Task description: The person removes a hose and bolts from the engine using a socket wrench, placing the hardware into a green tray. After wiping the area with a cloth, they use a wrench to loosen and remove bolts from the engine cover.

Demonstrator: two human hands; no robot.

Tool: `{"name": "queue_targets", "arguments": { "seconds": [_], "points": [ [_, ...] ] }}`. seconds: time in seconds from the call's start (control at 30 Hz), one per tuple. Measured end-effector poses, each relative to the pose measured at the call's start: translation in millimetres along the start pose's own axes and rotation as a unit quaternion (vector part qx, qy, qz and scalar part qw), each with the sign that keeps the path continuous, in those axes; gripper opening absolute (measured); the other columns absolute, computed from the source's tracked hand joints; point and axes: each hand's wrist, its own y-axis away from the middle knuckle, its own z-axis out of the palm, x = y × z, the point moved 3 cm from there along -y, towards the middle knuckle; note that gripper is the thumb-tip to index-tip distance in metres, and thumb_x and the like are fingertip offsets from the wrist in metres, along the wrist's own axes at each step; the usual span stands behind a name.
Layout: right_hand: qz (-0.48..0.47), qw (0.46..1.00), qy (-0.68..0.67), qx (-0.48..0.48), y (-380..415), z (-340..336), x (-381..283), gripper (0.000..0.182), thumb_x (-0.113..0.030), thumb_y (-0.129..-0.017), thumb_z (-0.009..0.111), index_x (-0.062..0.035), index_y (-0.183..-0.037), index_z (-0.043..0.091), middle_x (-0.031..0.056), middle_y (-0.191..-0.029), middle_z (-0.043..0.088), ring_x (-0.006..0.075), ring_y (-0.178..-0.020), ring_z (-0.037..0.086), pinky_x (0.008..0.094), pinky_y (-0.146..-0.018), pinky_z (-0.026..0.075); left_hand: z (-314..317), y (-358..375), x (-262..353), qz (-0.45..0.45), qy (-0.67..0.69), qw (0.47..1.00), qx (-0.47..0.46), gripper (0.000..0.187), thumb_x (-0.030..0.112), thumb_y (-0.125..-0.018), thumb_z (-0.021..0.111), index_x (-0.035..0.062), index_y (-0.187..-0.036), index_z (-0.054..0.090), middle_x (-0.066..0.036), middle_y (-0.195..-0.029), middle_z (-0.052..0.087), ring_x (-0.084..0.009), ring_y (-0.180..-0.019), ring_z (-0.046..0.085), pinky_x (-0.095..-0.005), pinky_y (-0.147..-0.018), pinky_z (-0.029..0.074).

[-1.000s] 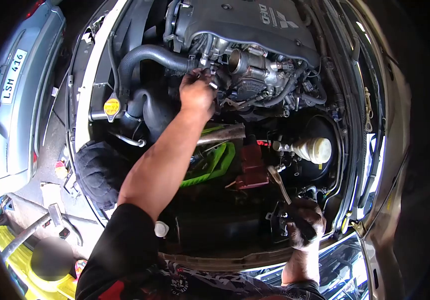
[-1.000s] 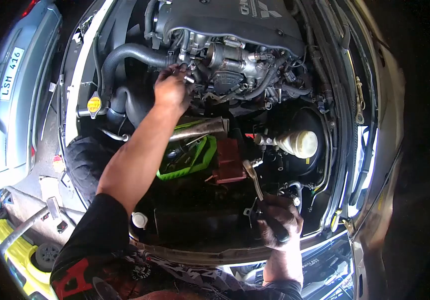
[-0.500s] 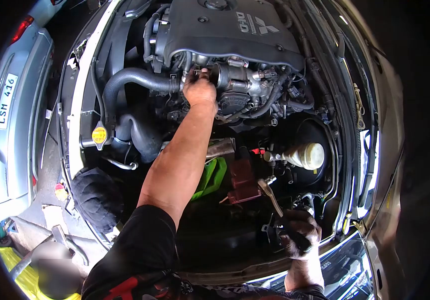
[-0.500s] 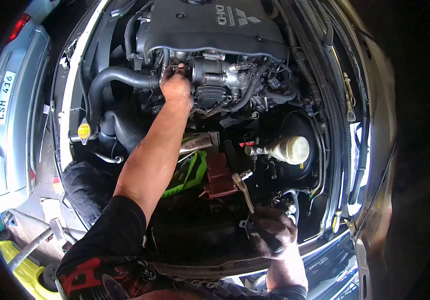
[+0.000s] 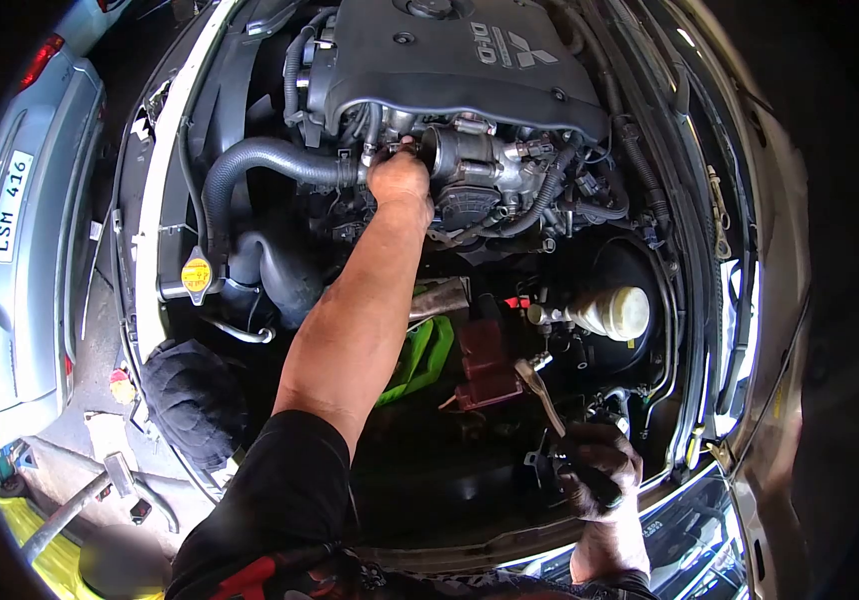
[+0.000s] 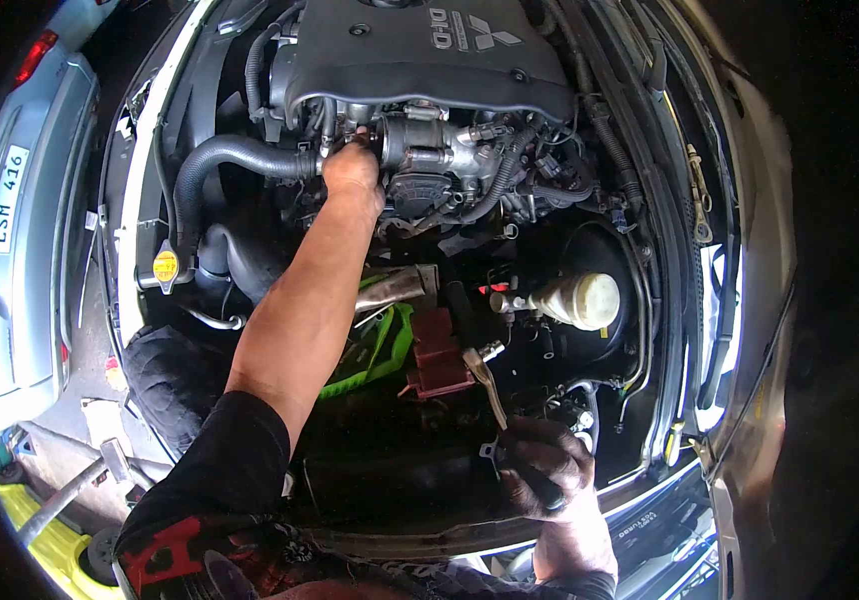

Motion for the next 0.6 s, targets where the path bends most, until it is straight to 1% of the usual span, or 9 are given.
{"name": "queue_targets", "arguments": {
  "seconds": [0.03,0.17,0.23,0.3,0.37,0.4,0.5,0.6],
  "points": [
    [-0.013,1.000,0.022,-0.010,-2.7,-0.3,-3.2,0.032,-0.019,-0.086,0.077,-0.0041,-0.109,0.059,0.0241,-0.104,0.068,0.0313,-0.089,0.073,0.0348,-0.073,0.059,0.4,-1.0,-0.3,0.003,-0.001,1.000,0.007,0.036,0.015,-0.100,0.058,-0.0005,-0.133,0.054,-0.016,-0.121,0.064,-0.0284,-0.105,0.065,-0.0485,-0.095,0.053],
    [-0.047,0.996,0.074,-0.032,-11.4,-0.9,-9.8,0.033,-0.017,-0.085,0.077,-0.0030,-0.108,0.059,0.0245,-0.104,0.069,0.0321,-0.090,0.072,0.0353,-0.074,0.060,2.7,-0.6,0.6,-0.006,0.000,1.000,-0.006,0.038,0.017,-0.100,0.059,-0.0017,-0.133,0.055,-0.016,-0.122,0.064,-0.0283,-0.105,0.065,-0.0475,-0.097,0.052],
    [-0.031,0.998,0.050,-0.025,-8.9,-0.5,-10.0,0.031,-0.012,-0.083,0.076,-0.0015,-0.107,0.060,0.0234,-0.103,0.069,0.0349,-0.093,0.071,0.0380,-0.076,0.060,5.6,-0.8,2.4,-0.005,-0.024,1.000,-0.001,0.039,0.018,-0.100,0.060,-0.0022,-0.133,0.054,-0.016,-0.123,0.064,-0.0284,-0.105,0.065,-0.0470,-0.097,0.052],
    [0.002,1.000,-0.003,-0.003,-5.7,0.4,-5.8,0.030,-0.002,-0.079,0.075,0.0010,-0.105,0.062,0.0210,-0.101,0.068,0.0401,-0.099,0.070,0.0430,-0.080,0.061,5.6,2.4,4.1,-0.003,-0.026,1.000,-0.008,0.040,0.018,-0.100,0.060,-0.0026,-0.134,0.054,-0.017,-0.123,0.064,-0.0287,-0.106,0.065,-0.0466,-0.097,0.052],
    [0.005,1.000,-0.014,-0.001,-4.9,0.0,-4.4,0.031,-0.003,-0.079,0.075,0.0018,-0.106,0.062,0.0212,-0.100,0.069,0.0397,-0.099,0.070,0.0428,-0.080,0.061,5.2,3.2,5.1,0.006,-0.029,0.999,-0.017,0.040,0.018,-0.100,0.060,-0.0031,-0.134,0.054,-0.016,-0.123,0.064,-0.0283,-0.106,0.065,-0.0466,-0.097,0.051],
    [0.008,1.000,-0.019,-0.001,-4.5,-0.6,-3.8,0.031,-0.003,-0.079,0.075,0.0022,-0.106,0.062,0.0213,-0.099,0.069,0.0395,-0.099,0.070,0.0427,-0.080,0.061,5.5,1.3,4.4,-0.001,-0.007,1.000,-0.031,0.041,0.019,-0.099,0.061,-0.0034,-0.133,0.054,-0.016,-0.123,0.064,-0.0279,-0.106,0.065,-0.0459,-0.098,0.051],
    [-0.032,0.999,0.021,-0.022,-4.6,-1.9,-3.8,0.032,-0.003,-0.078,0.076,0.0021,-0.106,0.061,0.0219,-0.102,0.068,0.0391,-0.098,0.070,0.0423,-0.081,0.061,6.5,1.2,3.6,-0.024,0.060,0.996,-0.067,0.042,0.020,-0.098,0.063,-0.0043,-0.132,0.055,-0.015,-0.122,0.064,-0.0269,-0.106,0.064,-0.0437,-0.099,0.050],
    [0.016,1.000,-0.012,-0.004,-1.4,-1.9,-2.8,0.031,-0.002,-0.077,0.076,0.0025,-0.104,0.062,0.0205,-0.103,0.068,0.0406,-0.097,0.070,0.0421,-0.079,0.061,8.0,5.7,5.9,0.032,-0.008,0.999,-0.001,0.044,0.021,-0.096,0.066,-0.0064,-0.130,0.056,-0.015,-0.122,0.064,-0.0259,-0.105,0.064,-0.0417,-0.098,0.049]
  ]
}}
